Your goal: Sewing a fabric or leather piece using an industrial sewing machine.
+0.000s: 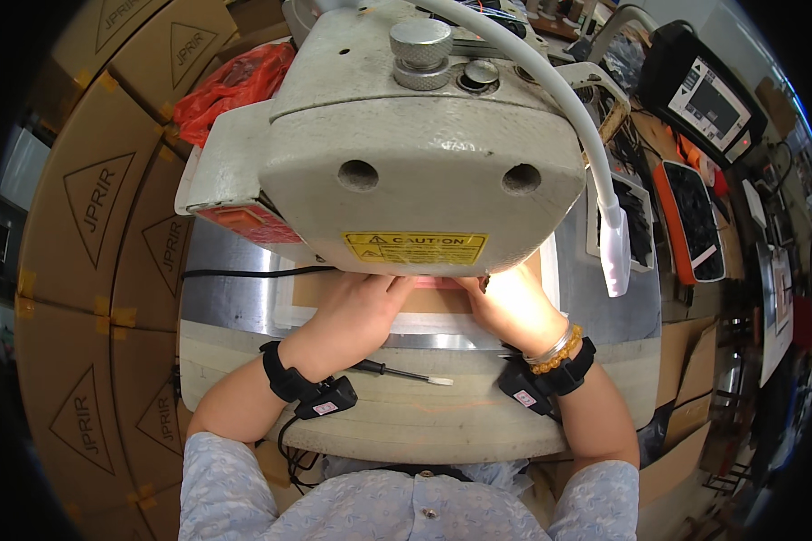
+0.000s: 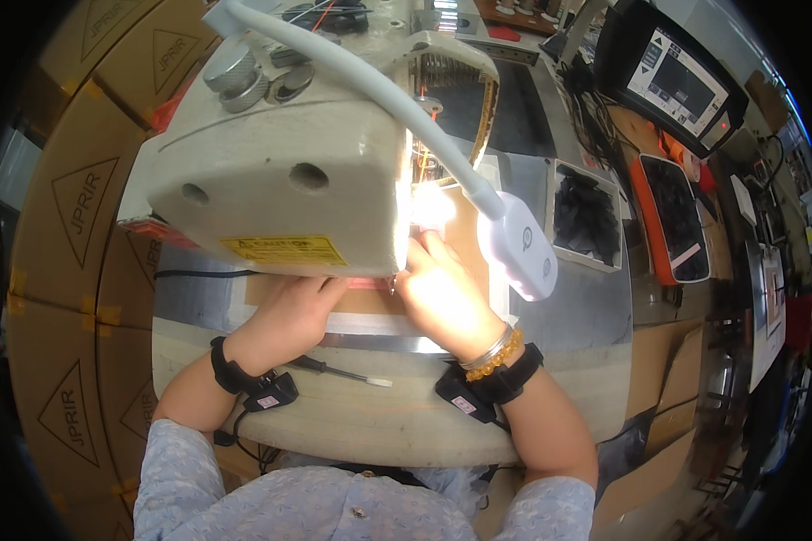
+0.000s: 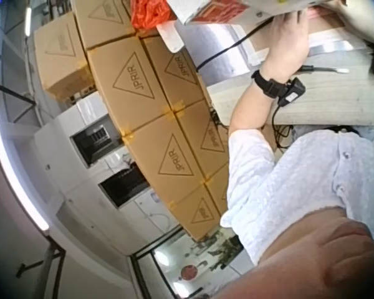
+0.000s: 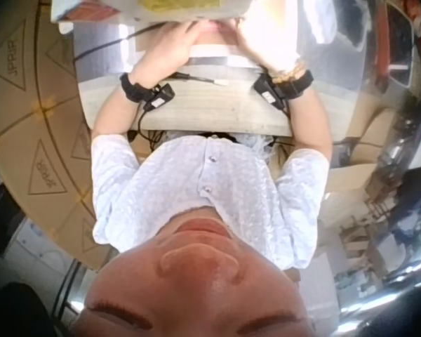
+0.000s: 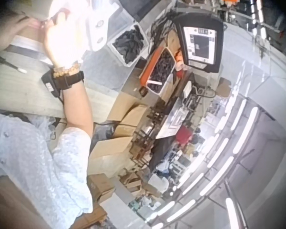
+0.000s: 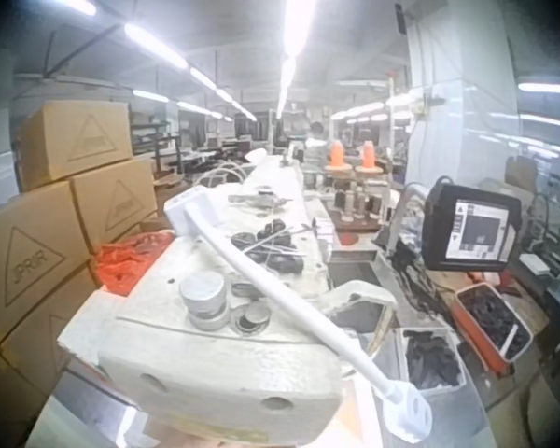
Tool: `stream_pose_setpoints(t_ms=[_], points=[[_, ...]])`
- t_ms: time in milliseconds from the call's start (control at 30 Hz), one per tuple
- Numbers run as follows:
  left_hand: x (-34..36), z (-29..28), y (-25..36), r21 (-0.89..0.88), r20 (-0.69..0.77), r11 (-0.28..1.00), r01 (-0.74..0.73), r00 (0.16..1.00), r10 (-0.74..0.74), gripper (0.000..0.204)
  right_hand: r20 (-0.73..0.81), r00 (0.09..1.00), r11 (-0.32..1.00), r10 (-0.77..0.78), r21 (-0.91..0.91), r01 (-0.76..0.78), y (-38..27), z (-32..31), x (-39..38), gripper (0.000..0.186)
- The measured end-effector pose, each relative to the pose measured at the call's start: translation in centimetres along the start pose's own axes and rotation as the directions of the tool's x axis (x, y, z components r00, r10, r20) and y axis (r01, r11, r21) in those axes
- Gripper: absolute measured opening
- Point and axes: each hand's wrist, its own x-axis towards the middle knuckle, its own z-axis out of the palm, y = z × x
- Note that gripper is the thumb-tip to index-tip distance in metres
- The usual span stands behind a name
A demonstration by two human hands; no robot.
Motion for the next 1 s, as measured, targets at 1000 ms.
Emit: stream_pose_setpoints(t_ms=[1000], points=[[0.2,-0.1,-0.5,0.033,-0.05,0.999,-0.031,0.998,0.033,0.047,0.007,0.998,0.998,0.059,0.019,-0.059,-0.9,-0.9,0.6,0.016]])
